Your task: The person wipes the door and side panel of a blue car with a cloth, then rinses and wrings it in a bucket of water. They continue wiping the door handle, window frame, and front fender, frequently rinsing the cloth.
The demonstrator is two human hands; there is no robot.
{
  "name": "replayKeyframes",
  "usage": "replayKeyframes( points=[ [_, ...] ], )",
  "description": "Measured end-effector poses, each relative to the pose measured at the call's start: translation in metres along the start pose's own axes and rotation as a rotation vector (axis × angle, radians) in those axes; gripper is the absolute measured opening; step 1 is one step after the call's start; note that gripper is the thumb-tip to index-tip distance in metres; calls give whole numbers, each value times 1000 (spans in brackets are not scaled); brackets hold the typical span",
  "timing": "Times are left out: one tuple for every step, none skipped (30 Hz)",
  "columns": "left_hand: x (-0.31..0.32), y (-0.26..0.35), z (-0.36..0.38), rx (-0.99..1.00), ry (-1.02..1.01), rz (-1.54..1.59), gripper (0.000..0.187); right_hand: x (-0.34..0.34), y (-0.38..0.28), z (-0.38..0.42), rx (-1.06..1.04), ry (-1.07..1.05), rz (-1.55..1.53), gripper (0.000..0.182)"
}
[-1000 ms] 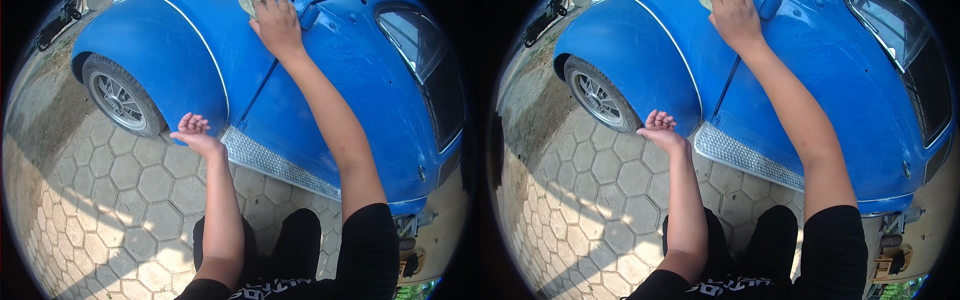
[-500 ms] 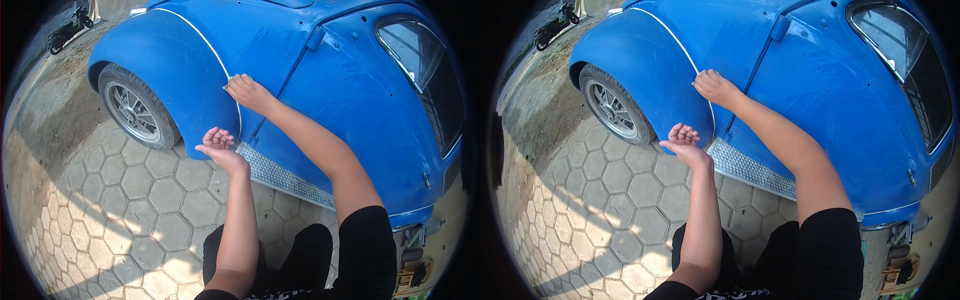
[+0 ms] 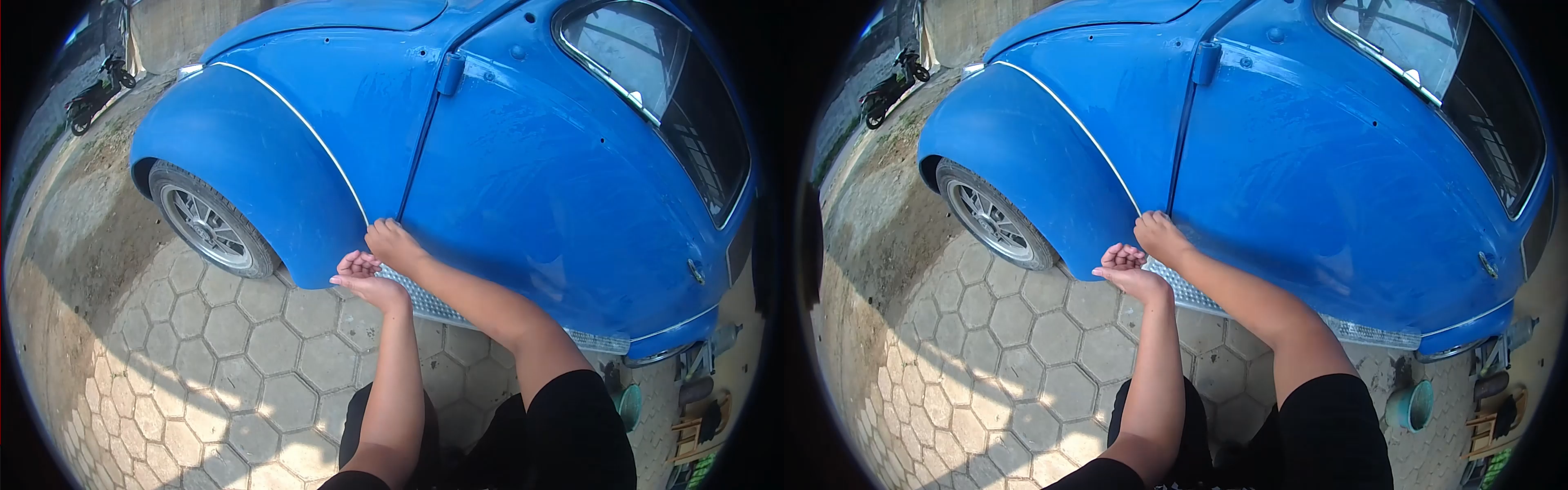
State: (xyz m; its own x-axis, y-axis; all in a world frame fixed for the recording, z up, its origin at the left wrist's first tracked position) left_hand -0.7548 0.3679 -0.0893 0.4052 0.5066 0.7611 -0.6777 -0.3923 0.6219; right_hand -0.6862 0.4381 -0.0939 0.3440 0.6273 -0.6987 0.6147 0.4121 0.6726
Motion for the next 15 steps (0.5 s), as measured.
replayKeyframes(
  points=[
    [-1, -4, 3, 11, 1, -27, 72, -21, -4, 35, 2, -37, -147, 8],
    [0, -9, 12, -2, -10, -40, 71, -42, -5, 75, -5, -26, -117, 8],
    [4, -17, 21, 27, -76, -72, 70, -65, 3, 117, 70, -82, -279, 13],
    [9, -26, 31, 57, -139, -101, 69, -84, 15, 162, 223, -86, -443, 20],
    [10, -34, 41, 86, -206, -137, 68, -118, 34, 204, 369, -196, -584, 31],
    [11, -42, 54, 66, -313, -129, 59, -148, 52, 245, 576, -242, -630, 37],
    [17, -40, 68, 64, -426, -155, 55, -173, 71, 288, 724, -179, -650, 38],
    [25, -38, 83, 64, -540, -178, 51, -202, 90, 327, 872, -145, -610, 35],
    [35, -37, 96, 73, -655, -196, 48, -216, 107, 378, 1077, -1, -666, 33],
    [44, -29, 108, 101, -759, -226, 37, -227, 119, 426, 1270, 161, -719, 32],
    [51, -25, 123, 82, -824, -224, 37, -248, 128, 463, 1484, 325, -883, 33],
    [56, -23, 135, 68, -894, -231, 36, -265, 128, 489, 1693, 505, -1060, 34],
    [59, -20, 147, 49, -967, -250, 36, -275, 122, 504, 1737, 684, -1108, 35],
    [60, -19, 160, 24, -1012, -227, 31, -284, 112, 519, 1784, 856, -1154, 36],
    [62, -15, 171, 16, -1082, -249, 31, -289, 105, 534, 1817, 1035, -1196, 38]
  ],
)
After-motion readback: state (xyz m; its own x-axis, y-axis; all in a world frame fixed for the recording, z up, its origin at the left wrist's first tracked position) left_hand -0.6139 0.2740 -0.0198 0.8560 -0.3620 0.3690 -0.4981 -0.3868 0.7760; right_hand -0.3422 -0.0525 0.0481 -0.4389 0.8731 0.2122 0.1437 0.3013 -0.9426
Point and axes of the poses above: each hand's wrist, its own z-axis away from the middle knuckle, its own x-axis out of the palm, y = z × x, the point moved 3 cm from there along -z, towards the middle knuckle, and after that the axes turned 1 degree about -y, right-handed, at the moved point
